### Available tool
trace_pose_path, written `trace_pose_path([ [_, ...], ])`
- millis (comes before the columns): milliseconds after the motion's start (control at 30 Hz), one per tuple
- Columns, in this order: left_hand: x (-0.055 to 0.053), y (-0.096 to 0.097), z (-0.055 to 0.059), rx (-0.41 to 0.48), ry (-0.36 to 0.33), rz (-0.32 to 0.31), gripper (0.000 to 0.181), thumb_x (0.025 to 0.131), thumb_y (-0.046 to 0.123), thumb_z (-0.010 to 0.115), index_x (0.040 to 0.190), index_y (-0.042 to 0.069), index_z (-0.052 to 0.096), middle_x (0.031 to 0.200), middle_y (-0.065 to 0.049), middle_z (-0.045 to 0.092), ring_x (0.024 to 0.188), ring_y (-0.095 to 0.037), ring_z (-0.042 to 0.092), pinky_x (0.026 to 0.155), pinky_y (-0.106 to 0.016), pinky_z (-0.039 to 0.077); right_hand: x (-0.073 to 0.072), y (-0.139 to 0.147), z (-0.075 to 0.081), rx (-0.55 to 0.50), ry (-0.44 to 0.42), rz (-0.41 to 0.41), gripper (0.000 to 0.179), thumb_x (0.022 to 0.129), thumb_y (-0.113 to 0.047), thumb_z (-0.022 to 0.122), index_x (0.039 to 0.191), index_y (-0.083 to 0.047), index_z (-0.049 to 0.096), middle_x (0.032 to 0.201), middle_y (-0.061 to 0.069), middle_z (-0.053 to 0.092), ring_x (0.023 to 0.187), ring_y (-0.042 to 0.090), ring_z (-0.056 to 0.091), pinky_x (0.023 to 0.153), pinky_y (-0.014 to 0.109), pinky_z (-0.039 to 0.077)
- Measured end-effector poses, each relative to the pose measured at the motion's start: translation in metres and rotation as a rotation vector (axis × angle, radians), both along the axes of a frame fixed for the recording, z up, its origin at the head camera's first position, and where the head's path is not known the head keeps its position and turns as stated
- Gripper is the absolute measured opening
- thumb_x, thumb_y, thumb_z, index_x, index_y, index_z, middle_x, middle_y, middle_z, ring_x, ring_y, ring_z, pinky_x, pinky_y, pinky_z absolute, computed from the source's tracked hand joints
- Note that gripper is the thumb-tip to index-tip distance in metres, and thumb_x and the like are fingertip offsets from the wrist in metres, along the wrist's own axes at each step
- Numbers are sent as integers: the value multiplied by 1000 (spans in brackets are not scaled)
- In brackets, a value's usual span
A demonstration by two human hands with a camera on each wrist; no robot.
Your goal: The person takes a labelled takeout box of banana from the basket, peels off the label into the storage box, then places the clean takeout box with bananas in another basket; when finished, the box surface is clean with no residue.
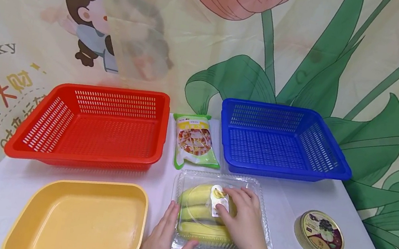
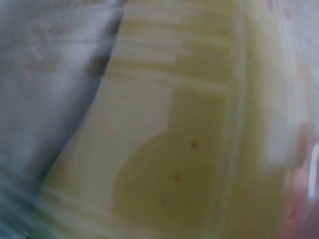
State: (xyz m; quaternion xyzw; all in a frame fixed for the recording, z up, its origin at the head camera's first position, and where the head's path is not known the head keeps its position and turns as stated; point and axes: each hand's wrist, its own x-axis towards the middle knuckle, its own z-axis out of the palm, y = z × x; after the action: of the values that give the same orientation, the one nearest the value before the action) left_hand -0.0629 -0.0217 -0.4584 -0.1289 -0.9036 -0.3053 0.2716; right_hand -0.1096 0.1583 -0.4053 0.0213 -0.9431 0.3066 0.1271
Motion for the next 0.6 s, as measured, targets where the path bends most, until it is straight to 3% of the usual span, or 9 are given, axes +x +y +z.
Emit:
trace_pose_path([
  [167,1,0,1,4,-9,2,79,76,55,62,129,0,46,128,-17,53,108,-28,58,74,-38,53,0,1,0,-4,5,8,30,74,-18,73,102,-11,68,110,6,63,120,33,39,99,57,29],
  [600,1,0,-1,11,-27,5,80,75,55,64,131,1,45,130,-17,52,109,-28,57,75,-38,53,0,2,3,-75,-20,11,33,74,-14,72,107,-10,66,111,7,63,119,32,41,99,57,30],
])
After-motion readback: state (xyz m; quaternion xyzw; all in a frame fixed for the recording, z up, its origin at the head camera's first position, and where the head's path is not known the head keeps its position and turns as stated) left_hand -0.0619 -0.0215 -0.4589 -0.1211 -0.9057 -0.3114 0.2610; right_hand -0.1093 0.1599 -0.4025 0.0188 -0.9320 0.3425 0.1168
